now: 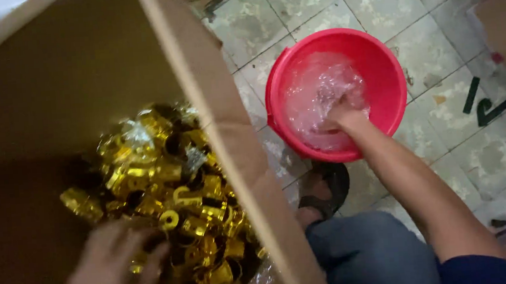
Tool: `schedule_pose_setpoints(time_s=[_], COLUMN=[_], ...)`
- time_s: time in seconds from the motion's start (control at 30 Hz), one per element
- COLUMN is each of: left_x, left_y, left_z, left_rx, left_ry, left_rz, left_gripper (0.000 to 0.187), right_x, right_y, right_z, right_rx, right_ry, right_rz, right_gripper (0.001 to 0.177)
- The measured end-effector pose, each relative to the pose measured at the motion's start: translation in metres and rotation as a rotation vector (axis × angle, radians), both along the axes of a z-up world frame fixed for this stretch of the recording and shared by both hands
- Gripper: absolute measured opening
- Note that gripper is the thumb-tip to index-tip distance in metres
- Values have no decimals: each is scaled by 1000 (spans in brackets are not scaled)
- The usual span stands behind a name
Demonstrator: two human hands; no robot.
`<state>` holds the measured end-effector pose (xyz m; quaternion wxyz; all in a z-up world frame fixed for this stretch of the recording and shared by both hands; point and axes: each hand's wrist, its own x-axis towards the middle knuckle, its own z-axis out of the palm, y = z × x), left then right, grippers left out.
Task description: The person repeatedly picks small gold-colored items from a cardboard box, wraps each one in a clear plastic bag, and places the wrapped items into a blue plastic basket. The person also discards empty plastic bags into a red basin.
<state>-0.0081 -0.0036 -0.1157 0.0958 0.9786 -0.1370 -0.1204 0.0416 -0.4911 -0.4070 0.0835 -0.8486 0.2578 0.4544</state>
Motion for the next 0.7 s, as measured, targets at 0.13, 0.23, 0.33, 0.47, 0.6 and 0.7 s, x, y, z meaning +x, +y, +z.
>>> schedule_pose_setpoints(time_s=[0.13, 0.23, 0.33, 0.47, 0.6, 0.7], left_x=[-16, -58, -85, -54, 14, 58], left_y=[-29, -7, -6, -20, -52, -68], left_z=[-89, -165, -203, -213, -183, -145], left_rx=[-48, -8, 34, 93, 171, 243], left_ry=[51, 77, 15, -78, -179, -266], left_rz=[-665, -984, -1009, -1024, -1031, -1011], left_gripper=[40, 41, 39, 37, 35, 34], right_x=[8, -4, -12, -4, 20, 23], right_y=[-12, -21, -7, -7, 15, 16], right_z=[-94, -157, -100, -136, 68, 162], right_rx=[37, 34, -10, -35, 85, 102], right_ry=[276, 192, 55, 41, 76, 147], right_rz=[244, 220, 151, 119, 393, 588], right_gripper=[109, 82, 88, 126, 122, 127])
